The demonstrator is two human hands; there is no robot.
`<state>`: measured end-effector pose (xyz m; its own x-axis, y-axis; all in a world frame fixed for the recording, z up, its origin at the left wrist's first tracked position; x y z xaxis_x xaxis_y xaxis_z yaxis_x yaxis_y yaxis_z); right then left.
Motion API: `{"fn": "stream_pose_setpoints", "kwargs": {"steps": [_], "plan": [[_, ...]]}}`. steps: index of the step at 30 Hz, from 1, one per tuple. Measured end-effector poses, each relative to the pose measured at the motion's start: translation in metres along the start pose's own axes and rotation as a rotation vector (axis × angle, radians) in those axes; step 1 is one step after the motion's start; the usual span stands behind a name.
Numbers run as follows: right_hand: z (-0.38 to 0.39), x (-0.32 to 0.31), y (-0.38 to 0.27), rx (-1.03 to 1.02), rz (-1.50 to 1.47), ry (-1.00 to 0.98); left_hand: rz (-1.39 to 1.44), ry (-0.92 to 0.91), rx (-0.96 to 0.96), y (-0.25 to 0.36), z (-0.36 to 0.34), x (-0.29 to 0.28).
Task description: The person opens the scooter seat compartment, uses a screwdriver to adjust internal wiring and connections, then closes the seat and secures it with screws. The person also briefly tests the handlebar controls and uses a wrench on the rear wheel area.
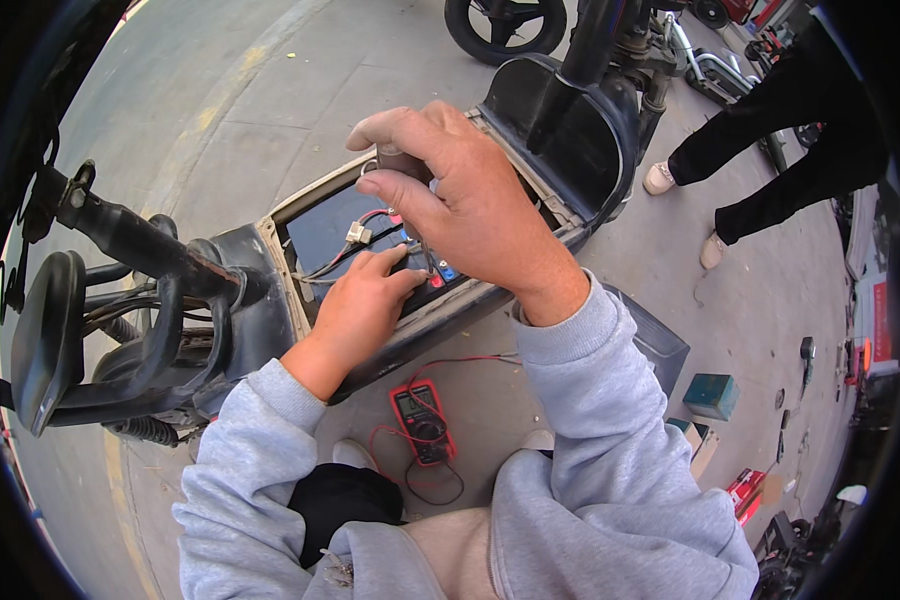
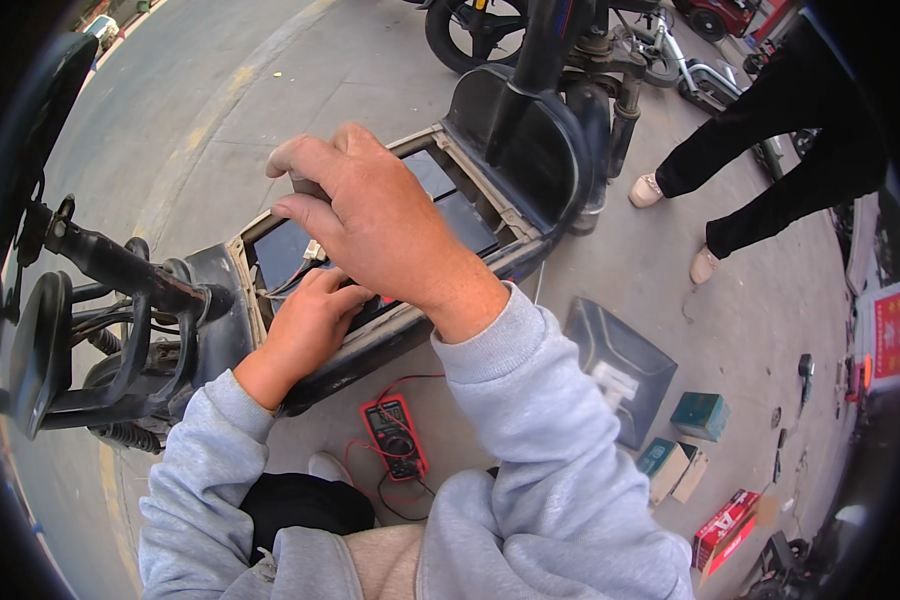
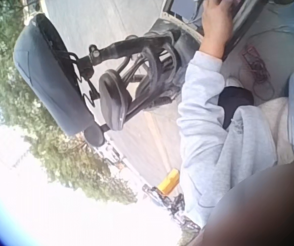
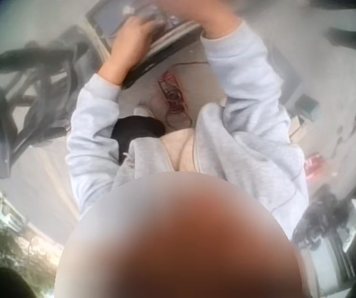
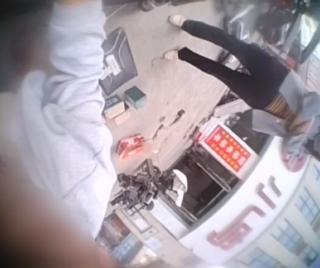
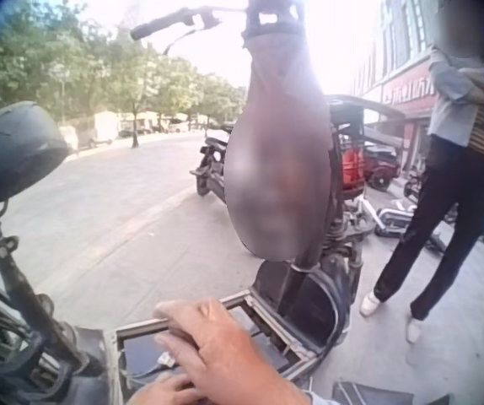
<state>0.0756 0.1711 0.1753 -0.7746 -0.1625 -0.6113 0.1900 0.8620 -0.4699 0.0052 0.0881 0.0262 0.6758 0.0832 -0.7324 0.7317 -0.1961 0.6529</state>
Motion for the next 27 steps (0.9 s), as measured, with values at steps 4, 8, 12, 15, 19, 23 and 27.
{"fn": "stream_pose_setpoints", "kwargs": {"steps": [4, 8, 12, 15, 19, 23, 27], "plan": [[0.008, 0.012, 0.029, 0.231, -0.515, -0.181, 0.075, 0.050, -0.015, 0.000, -0.002, -0.006], [0.006, 0.026, 0.030, 0.211, -1.057, -0.169, 0.148, 0.084, -0.085, -0.005, -0.008, -0.006], [0.004, 0.039, 0.029, 0.235, -1.182, -0.319, 0.212, 0.043, -0.088, -0.011, -0.011, -0.008], [0.002, 0.040, 0.038, 0.328, -1.092, -0.212, 0.242, 0.019, -0.107, -0.016, -0.011, -0.006], [0.005, 0.033, 0.043, 0.383, -0.622, 0.164, 0.222, -0.023, -0.073, -0.019, -0.015, -0.001], [0.006, 0.026, 0.038, 0.408, -0.511, 0.271, 0.236, -0.084, -0.098, -0.021, -0.020, 0.000], [0.000, 0.031, 0.041, 0.405, -0.959, -0.124, 0.221, -0.073, -0.173, -0.018, -0.019, -0.006]]}}
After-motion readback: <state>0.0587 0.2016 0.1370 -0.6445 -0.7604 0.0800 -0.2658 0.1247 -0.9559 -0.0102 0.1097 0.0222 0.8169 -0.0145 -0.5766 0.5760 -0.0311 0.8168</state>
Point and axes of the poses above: each hand's wrist, its own z-axis away from the middle knuckle, its own x-axis out of the palm, y = z × x, the point moved 9 cm from there along -z, towards the middle knuckle, and after that the axes turned 13 degrees about z, right-handed, at the moved point
